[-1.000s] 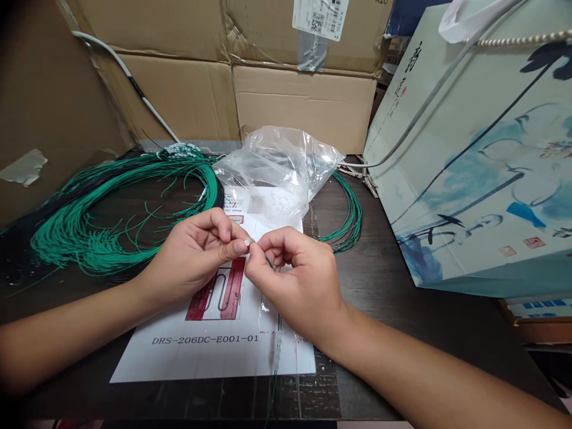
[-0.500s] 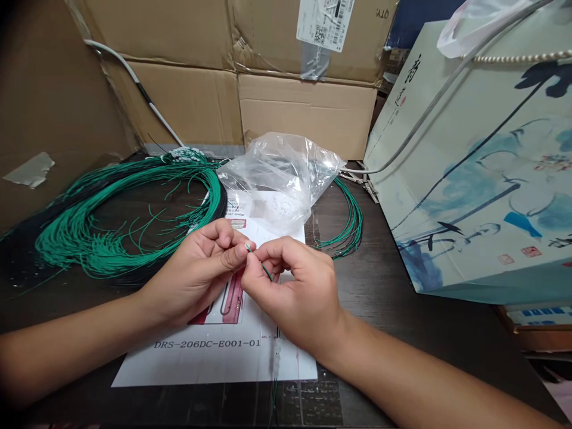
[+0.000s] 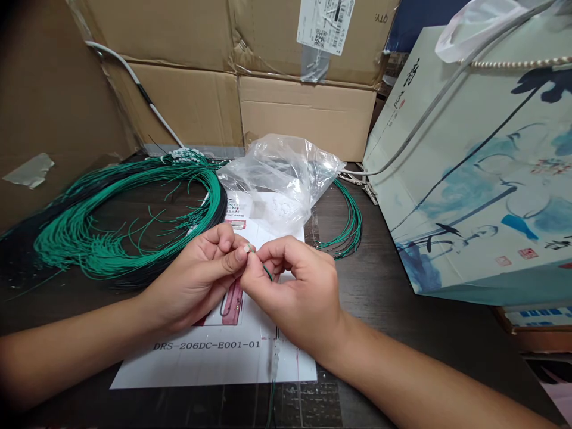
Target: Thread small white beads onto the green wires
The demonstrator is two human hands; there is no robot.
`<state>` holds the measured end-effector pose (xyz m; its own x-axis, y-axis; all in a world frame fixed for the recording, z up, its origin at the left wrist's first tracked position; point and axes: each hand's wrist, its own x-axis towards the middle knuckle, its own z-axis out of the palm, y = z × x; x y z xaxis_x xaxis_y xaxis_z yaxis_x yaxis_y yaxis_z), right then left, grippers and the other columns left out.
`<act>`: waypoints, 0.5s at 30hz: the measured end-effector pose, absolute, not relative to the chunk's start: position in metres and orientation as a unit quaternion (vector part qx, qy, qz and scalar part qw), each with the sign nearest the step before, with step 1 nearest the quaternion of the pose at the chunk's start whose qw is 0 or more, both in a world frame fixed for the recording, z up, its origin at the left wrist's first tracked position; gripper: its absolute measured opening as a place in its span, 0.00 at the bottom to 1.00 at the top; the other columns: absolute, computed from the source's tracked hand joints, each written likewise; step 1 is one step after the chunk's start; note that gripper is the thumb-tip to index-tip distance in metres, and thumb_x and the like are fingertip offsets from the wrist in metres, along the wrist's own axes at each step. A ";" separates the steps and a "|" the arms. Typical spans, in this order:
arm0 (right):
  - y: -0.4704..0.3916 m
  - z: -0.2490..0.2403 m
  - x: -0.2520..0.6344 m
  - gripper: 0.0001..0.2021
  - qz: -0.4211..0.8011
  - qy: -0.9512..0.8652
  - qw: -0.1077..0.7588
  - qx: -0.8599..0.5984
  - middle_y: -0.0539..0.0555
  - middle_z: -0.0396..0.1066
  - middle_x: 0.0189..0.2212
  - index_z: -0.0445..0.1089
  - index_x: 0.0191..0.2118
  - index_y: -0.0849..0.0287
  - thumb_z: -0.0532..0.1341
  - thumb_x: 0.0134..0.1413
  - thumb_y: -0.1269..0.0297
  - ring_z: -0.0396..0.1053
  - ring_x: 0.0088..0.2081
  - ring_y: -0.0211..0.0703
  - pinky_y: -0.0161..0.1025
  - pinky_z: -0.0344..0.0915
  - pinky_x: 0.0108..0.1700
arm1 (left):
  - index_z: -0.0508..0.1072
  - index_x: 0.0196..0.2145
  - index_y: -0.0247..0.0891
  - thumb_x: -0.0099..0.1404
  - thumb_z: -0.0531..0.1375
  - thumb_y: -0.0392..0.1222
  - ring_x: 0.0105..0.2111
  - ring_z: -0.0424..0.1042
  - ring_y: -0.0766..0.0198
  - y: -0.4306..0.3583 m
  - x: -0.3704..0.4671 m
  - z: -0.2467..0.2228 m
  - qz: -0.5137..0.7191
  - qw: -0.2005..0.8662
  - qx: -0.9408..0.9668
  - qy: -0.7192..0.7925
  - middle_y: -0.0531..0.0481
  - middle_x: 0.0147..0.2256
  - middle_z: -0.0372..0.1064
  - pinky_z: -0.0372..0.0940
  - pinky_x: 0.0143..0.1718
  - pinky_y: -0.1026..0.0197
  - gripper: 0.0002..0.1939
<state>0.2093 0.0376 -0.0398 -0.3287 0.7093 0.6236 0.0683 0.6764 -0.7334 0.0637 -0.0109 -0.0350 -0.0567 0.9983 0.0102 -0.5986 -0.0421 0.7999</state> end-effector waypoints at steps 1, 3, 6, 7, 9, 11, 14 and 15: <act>0.037 -0.039 0.209 0.06 0.304 -0.756 0.519 -0.256 0.45 0.69 0.20 0.70 0.27 0.59 0.65 0.51 0.73 0.65 0.21 0.31 0.30 0.63 0.24 | 0.61 0.27 0.35 0.61 0.68 0.29 0.30 0.74 0.72 -0.011 0.064 -0.035 0.653 0.610 0.313 0.321 0.54 0.29 0.75 0.69 0.36 0.70 0.17; 0.036 -0.039 0.208 0.05 0.297 -0.762 0.516 -0.254 0.45 0.69 0.20 0.70 0.27 0.59 0.65 0.51 0.73 0.65 0.21 0.30 0.29 0.63 0.25 | 0.61 0.27 0.35 0.61 0.68 0.30 0.31 0.75 0.72 -0.011 0.064 -0.036 0.656 0.604 0.316 0.324 0.54 0.29 0.75 0.69 0.37 0.70 0.17; 0.036 -0.038 0.207 0.05 0.301 -0.764 0.511 -0.253 0.45 0.70 0.20 0.71 0.27 0.59 0.65 0.51 0.73 0.65 0.21 0.30 0.28 0.64 0.25 | 0.60 0.27 0.35 0.61 0.68 0.31 0.31 0.74 0.72 -0.011 0.064 -0.036 0.661 0.594 0.314 0.334 0.54 0.29 0.75 0.69 0.37 0.70 0.18; 0.036 -0.038 0.207 0.05 0.305 -0.762 0.511 -0.253 0.45 0.70 0.20 0.71 0.27 0.59 0.65 0.52 0.73 0.65 0.21 0.30 0.29 0.64 0.25 | 0.60 0.27 0.35 0.61 0.69 0.31 0.31 0.74 0.72 -0.012 0.064 -0.037 0.662 0.592 0.312 0.338 0.54 0.29 0.75 0.69 0.37 0.69 0.18; 0.037 -0.040 0.206 0.05 0.316 -0.757 0.511 -0.256 0.45 0.70 0.20 0.71 0.28 0.59 0.65 0.52 0.72 0.65 0.21 0.30 0.29 0.64 0.25 | 0.60 0.27 0.36 0.61 0.69 0.31 0.32 0.74 0.72 -0.012 0.063 -0.038 0.661 0.591 0.308 0.345 0.54 0.29 0.74 0.68 0.38 0.69 0.18; 0.038 -0.042 0.205 0.04 0.329 -0.752 0.507 -0.262 0.46 0.69 0.20 0.71 0.28 0.59 0.64 0.53 0.71 0.65 0.21 0.31 0.29 0.63 0.24 | 0.61 0.27 0.36 0.60 0.69 0.32 0.33 0.74 0.70 -0.013 0.063 -0.038 0.662 0.592 0.302 0.347 0.54 0.29 0.74 0.68 0.40 0.67 0.18; 0.038 -0.044 0.205 0.04 0.351 -0.746 0.502 -0.262 0.46 0.69 0.20 0.71 0.28 0.59 0.65 0.54 0.70 0.65 0.21 0.31 0.30 0.63 0.24 | 0.62 0.26 0.36 0.60 0.69 0.32 0.33 0.74 0.70 -0.013 0.063 -0.039 0.666 0.593 0.297 0.342 0.53 0.29 0.74 0.69 0.40 0.67 0.17; 0.038 -0.045 0.204 0.04 0.355 -0.744 0.504 -0.258 0.46 0.69 0.20 0.71 0.28 0.59 0.65 0.54 0.70 0.64 0.21 0.31 0.30 0.62 0.24 | 0.62 0.26 0.35 0.60 0.69 0.31 0.32 0.73 0.70 -0.012 0.064 -0.039 0.668 0.593 0.296 0.339 0.53 0.29 0.73 0.69 0.40 0.67 0.17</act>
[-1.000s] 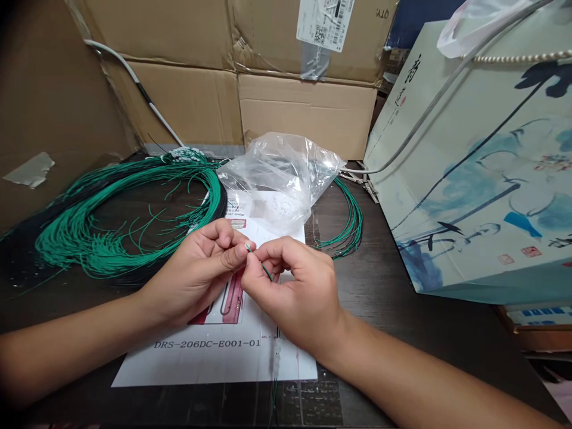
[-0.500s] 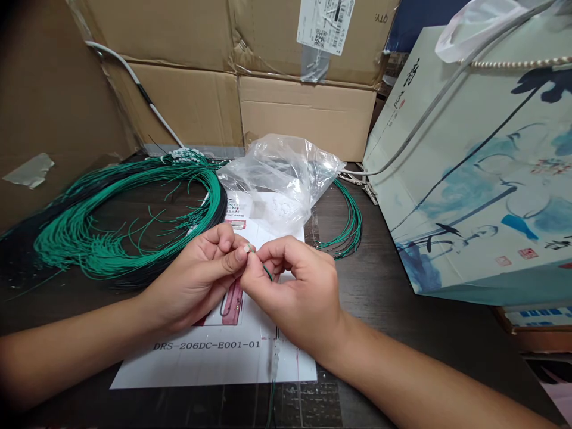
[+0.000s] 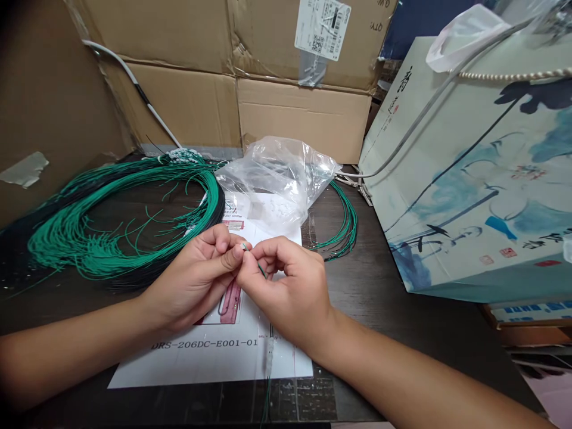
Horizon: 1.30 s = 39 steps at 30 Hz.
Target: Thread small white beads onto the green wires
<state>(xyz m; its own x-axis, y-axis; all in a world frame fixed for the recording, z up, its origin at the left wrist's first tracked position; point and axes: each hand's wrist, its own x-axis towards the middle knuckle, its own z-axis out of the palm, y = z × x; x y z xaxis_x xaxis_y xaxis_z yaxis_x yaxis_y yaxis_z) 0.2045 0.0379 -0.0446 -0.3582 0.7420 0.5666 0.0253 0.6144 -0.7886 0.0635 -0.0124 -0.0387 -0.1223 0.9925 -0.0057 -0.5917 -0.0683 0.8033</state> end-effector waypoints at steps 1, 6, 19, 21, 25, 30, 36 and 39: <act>0.038 -0.045 0.205 0.04 0.357 -0.741 0.508 -0.254 0.46 0.69 0.20 0.71 0.28 0.59 0.65 0.54 0.70 0.64 0.21 0.31 0.30 0.62 0.24 | 0.63 0.26 0.35 0.59 0.70 0.31 0.32 0.73 0.71 -0.012 0.064 -0.038 0.670 0.593 0.294 0.334 0.53 0.28 0.73 0.69 0.39 0.68 0.16; 0.036 -0.042 0.206 0.04 0.341 -0.739 0.525 -0.249 0.46 0.70 0.21 0.72 0.29 0.58 0.66 0.53 0.71 0.66 0.21 0.31 0.30 0.64 0.24 | 0.76 0.30 0.34 0.55 0.73 0.32 0.31 0.74 0.71 -0.012 0.065 -0.036 0.659 0.614 0.275 0.337 0.52 0.29 0.73 0.70 0.38 0.71 0.09; 0.037 -0.037 0.209 0.03 0.422 -0.721 0.496 -0.237 0.46 0.71 0.21 0.73 0.29 0.59 0.65 0.53 0.71 0.66 0.20 0.30 0.27 0.62 0.21 | 0.83 0.32 0.38 0.54 0.74 0.39 0.33 0.75 0.71 -0.009 0.063 -0.040 0.630 0.643 0.277 0.337 0.50 0.30 0.77 0.71 0.41 0.71 0.07; 0.037 -0.035 0.209 0.03 0.440 -0.713 0.489 -0.244 0.47 0.71 0.21 0.73 0.29 0.59 0.65 0.53 0.70 0.65 0.20 0.31 0.27 0.61 0.20 | 0.83 0.32 0.39 0.54 0.74 0.39 0.33 0.75 0.71 -0.009 0.062 -0.041 0.626 0.647 0.275 0.338 0.50 0.30 0.77 0.70 0.41 0.71 0.07; 0.039 -0.034 0.210 0.03 0.450 -0.704 0.487 -0.256 0.47 0.70 0.20 0.73 0.27 0.60 0.66 0.51 0.70 0.63 0.19 0.30 0.27 0.59 0.19 | 0.82 0.32 0.39 0.53 0.74 0.37 0.34 0.74 0.70 -0.008 0.060 -0.043 0.616 0.657 0.271 0.341 0.50 0.32 0.76 0.69 0.40 0.69 0.08; 0.040 -0.031 0.211 0.05 0.444 -0.707 0.483 -0.265 0.46 0.67 0.18 0.72 0.26 0.60 0.66 0.49 0.72 0.60 0.18 0.29 0.27 0.55 0.18 | 0.80 0.32 0.39 0.56 0.73 0.37 0.29 0.69 0.73 -0.008 0.057 -0.043 0.606 0.660 0.289 0.336 0.51 0.29 0.74 0.66 0.36 0.71 0.06; 0.040 -0.029 0.212 0.05 0.445 -0.708 0.478 -0.268 0.45 0.65 0.18 0.71 0.25 0.60 0.66 0.48 0.73 0.59 0.18 0.28 0.25 0.55 0.18 | 0.80 0.30 0.36 0.56 0.73 0.38 0.28 0.66 0.74 -0.008 0.057 -0.042 0.602 0.654 0.302 0.345 0.50 0.29 0.72 0.63 0.33 0.73 0.07; 0.040 -0.028 0.212 0.05 0.449 -0.708 0.475 -0.267 0.45 0.65 0.18 0.71 0.25 0.60 0.66 0.48 0.73 0.59 0.18 0.27 0.25 0.55 0.18 | 0.79 0.30 0.36 0.56 0.73 0.39 0.28 0.66 0.73 -0.007 0.058 -0.041 0.601 0.651 0.304 0.349 0.50 0.30 0.72 0.63 0.34 0.72 0.07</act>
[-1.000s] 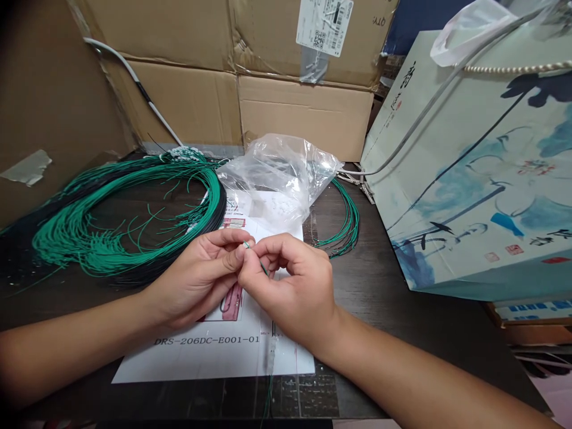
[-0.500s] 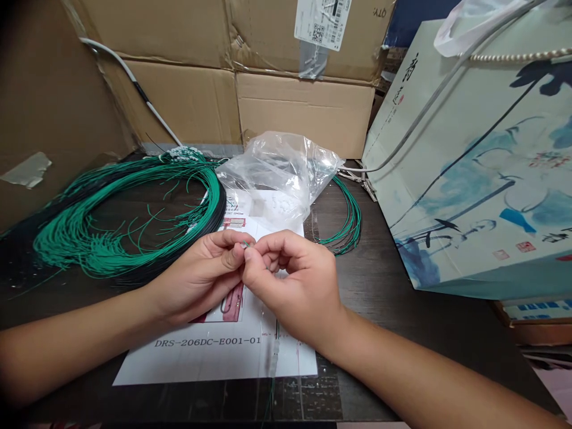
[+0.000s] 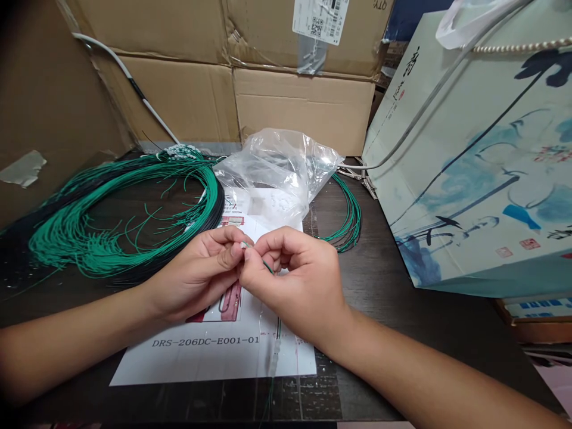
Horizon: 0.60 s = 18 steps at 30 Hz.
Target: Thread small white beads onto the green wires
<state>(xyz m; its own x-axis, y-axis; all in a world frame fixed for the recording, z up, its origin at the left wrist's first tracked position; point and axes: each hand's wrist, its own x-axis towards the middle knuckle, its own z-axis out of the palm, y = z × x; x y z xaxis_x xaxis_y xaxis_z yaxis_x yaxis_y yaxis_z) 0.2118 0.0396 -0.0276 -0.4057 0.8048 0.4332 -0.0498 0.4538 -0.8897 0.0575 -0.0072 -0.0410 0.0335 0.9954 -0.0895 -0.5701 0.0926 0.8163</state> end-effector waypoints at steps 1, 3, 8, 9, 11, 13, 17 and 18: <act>0.040 -0.027 0.212 0.05 0.451 -0.707 0.476 -0.265 0.45 0.65 0.18 0.70 0.25 0.61 0.66 0.48 0.74 0.59 0.18 0.27 0.25 0.56 0.19 | 0.79 0.30 0.35 0.56 0.73 0.39 0.29 0.66 0.73 -0.007 0.058 -0.041 0.600 0.651 0.304 0.351 0.49 0.30 0.72 0.63 0.34 0.72 0.07; 0.040 -0.027 0.211 0.06 0.451 -0.706 0.477 -0.266 0.45 0.65 0.17 0.70 0.25 0.61 0.66 0.48 0.74 0.59 0.18 0.27 0.25 0.56 0.19 | 0.79 0.30 0.35 0.56 0.73 0.39 0.29 0.67 0.73 -0.007 0.057 -0.041 0.599 0.653 0.302 0.351 0.49 0.30 0.72 0.64 0.34 0.72 0.08; 0.040 -0.029 0.212 0.05 0.443 -0.709 0.475 -0.274 0.45 0.64 0.17 0.71 0.25 0.61 0.66 0.48 0.73 0.59 0.19 0.27 0.24 0.56 0.19 | 0.80 0.31 0.35 0.55 0.73 0.38 0.29 0.67 0.74 -0.007 0.056 -0.041 0.599 0.653 0.306 0.348 0.50 0.30 0.72 0.64 0.35 0.72 0.08; 0.040 -0.029 0.212 0.05 0.439 -0.711 0.475 -0.275 0.44 0.64 0.17 0.71 0.25 0.61 0.66 0.48 0.74 0.59 0.19 0.27 0.24 0.56 0.20 | 0.80 0.31 0.35 0.55 0.73 0.39 0.29 0.67 0.74 -0.007 0.056 -0.042 0.599 0.651 0.311 0.348 0.50 0.30 0.72 0.65 0.35 0.72 0.08; 0.039 -0.030 0.213 0.05 0.427 -0.716 0.476 -0.279 0.44 0.64 0.17 0.71 0.25 0.61 0.66 0.48 0.74 0.59 0.19 0.27 0.24 0.56 0.20 | 0.80 0.31 0.36 0.56 0.73 0.40 0.29 0.68 0.74 -0.007 0.056 -0.042 0.598 0.644 0.322 0.352 0.50 0.30 0.73 0.66 0.35 0.71 0.08; 0.039 -0.030 0.212 0.05 0.407 -0.723 0.481 -0.284 0.44 0.64 0.18 0.71 0.25 0.61 0.66 0.48 0.74 0.59 0.19 0.26 0.24 0.57 0.21 | 0.80 0.31 0.37 0.57 0.72 0.41 0.30 0.69 0.72 -0.007 0.055 -0.043 0.598 0.632 0.339 0.357 0.50 0.30 0.74 0.67 0.37 0.70 0.07; 0.039 -0.031 0.211 0.05 0.361 -0.741 0.491 -0.281 0.44 0.64 0.18 0.70 0.25 0.61 0.65 0.48 0.74 0.59 0.20 0.26 0.25 0.57 0.21 | 0.80 0.33 0.39 0.59 0.72 0.42 0.36 0.73 0.70 -0.007 0.055 -0.046 0.600 0.589 0.382 0.383 0.51 0.33 0.77 0.68 0.42 0.69 0.06; 0.039 -0.032 0.211 0.05 0.348 -0.746 0.495 -0.277 0.44 0.64 0.18 0.70 0.25 0.61 0.66 0.48 0.74 0.60 0.20 0.27 0.25 0.57 0.22 | 0.80 0.34 0.39 0.59 0.71 0.42 0.37 0.74 0.70 -0.007 0.055 -0.047 0.599 0.579 0.390 0.391 0.51 0.34 0.77 0.68 0.42 0.69 0.06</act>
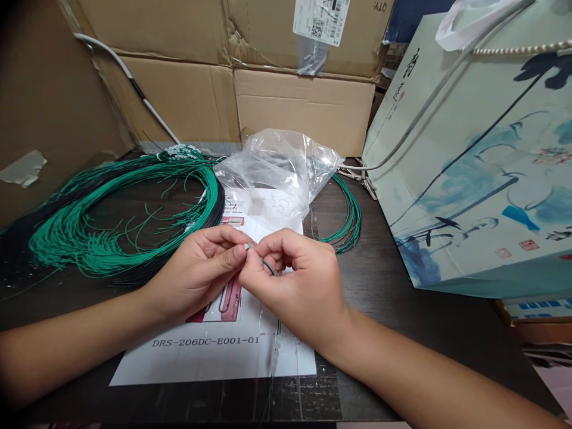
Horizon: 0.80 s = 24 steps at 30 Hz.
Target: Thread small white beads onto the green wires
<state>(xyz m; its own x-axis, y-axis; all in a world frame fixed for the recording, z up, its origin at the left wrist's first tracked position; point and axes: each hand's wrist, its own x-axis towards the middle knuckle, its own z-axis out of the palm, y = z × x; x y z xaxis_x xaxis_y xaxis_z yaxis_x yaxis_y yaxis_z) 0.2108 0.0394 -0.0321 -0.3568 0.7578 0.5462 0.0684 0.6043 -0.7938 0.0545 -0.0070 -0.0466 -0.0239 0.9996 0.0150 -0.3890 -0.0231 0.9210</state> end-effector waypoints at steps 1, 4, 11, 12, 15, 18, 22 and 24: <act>0.040 -0.033 0.211 0.05 0.335 -0.752 0.499 -0.271 0.44 0.64 0.18 0.70 0.26 0.61 0.66 0.49 0.74 0.60 0.20 0.26 0.25 0.58 0.22 | 0.81 0.34 0.40 0.59 0.71 0.42 0.37 0.74 0.70 -0.007 0.054 -0.047 0.598 0.571 0.398 0.398 0.51 0.35 0.77 0.68 0.43 0.68 0.06; 0.042 -0.037 0.211 0.05 0.312 -0.765 0.505 -0.251 0.44 0.65 0.19 0.70 0.27 0.62 0.66 0.50 0.74 0.61 0.21 0.26 0.26 0.60 0.25 | 0.81 0.35 0.40 0.60 0.71 0.42 0.39 0.74 0.69 -0.008 0.054 -0.048 0.595 0.562 0.408 0.405 0.50 0.36 0.77 0.68 0.45 0.67 0.06; 0.056 -0.040 0.211 0.04 0.479 -0.726 0.456 -0.190 0.47 0.72 0.25 0.73 0.33 0.62 0.66 0.58 0.68 0.68 0.26 0.29 0.26 0.66 0.29 | 0.80 0.33 0.36 0.57 0.72 0.39 0.34 0.73 0.69 -0.003 0.053 -0.042 0.615 0.604 0.342 0.374 0.51 0.31 0.75 0.69 0.41 0.67 0.07; 0.057 -0.039 0.210 0.05 0.510 -0.709 0.448 -0.191 0.47 0.72 0.25 0.73 0.32 0.62 0.67 0.58 0.68 0.69 0.26 0.29 0.25 0.67 0.29 | 0.80 0.32 0.36 0.57 0.72 0.39 0.33 0.73 0.69 -0.002 0.052 -0.041 0.616 0.603 0.341 0.373 0.51 0.30 0.75 0.69 0.40 0.67 0.06; 0.059 -0.039 0.208 0.07 0.575 -0.666 0.431 -0.199 0.47 0.72 0.23 0.73 0.31 0.62 0.70 0.55 0.65 0.70 0.25 0.29 0.25 0.67 0.28 | 0.80 0.31 0.37 0.57 0.72 0.39 0.33 0.73 0.68 0.000 0.049 -0.040 0.621 0.578 0.365 0.383 0.51 0.30 0.75 0.69 0.39 0.66 0.06; 0.060 -0.039 0.206 0.09 0.623 -0.631 0.411 -0.210 0.47 0.72 0.21 0.74 0.30 0.61 0.72 0.52 0.62 0.69 0.23 0.29 0.25 0.66 0.26 | 0.80 0.31 0.39 0.57 0.72 0.39 0.34 0.74 0.69 0.002 0.045 -0.042 0.622 0.531 0.411 0.402 0.53 0.32 0.76 0.69 0.40 0.67 0.05; 0.064 -0.043 0.209 0.10 0.667 -0.603 0.378 -0.220 0.48 0.73 0.22 0.75 0.31 0.60 0.72 0.53 0.59 0.70 0.24 0.30 0.26 0.66 0.26 | 0.80 0.32 0.39 0.58 0.71 0.37 0.34 0.74 0.72 0.002 0.042 -0.044 0.625 0.461 0.469 0.420 0.54 0.32 0.76 0.69 0.39 0.70 0.04; 0.066 -0.044 0.212 0.10 0.673 -0.608 0.361 -0.217 0.48 0.74 0.23 0.76 0.33 0.59 0.71 0.55 0.58 0.70 0.25 0.31 0.27 0.67 0.28 | 0.80 0.31 0.39 0.58 0.71 0.36 0.33 0.74 0.73 0.002 0.042 -0.042 0.628 0.446 0.481 0.419 0.55 0.31 0.76 0.69 0.39 0.71 0.04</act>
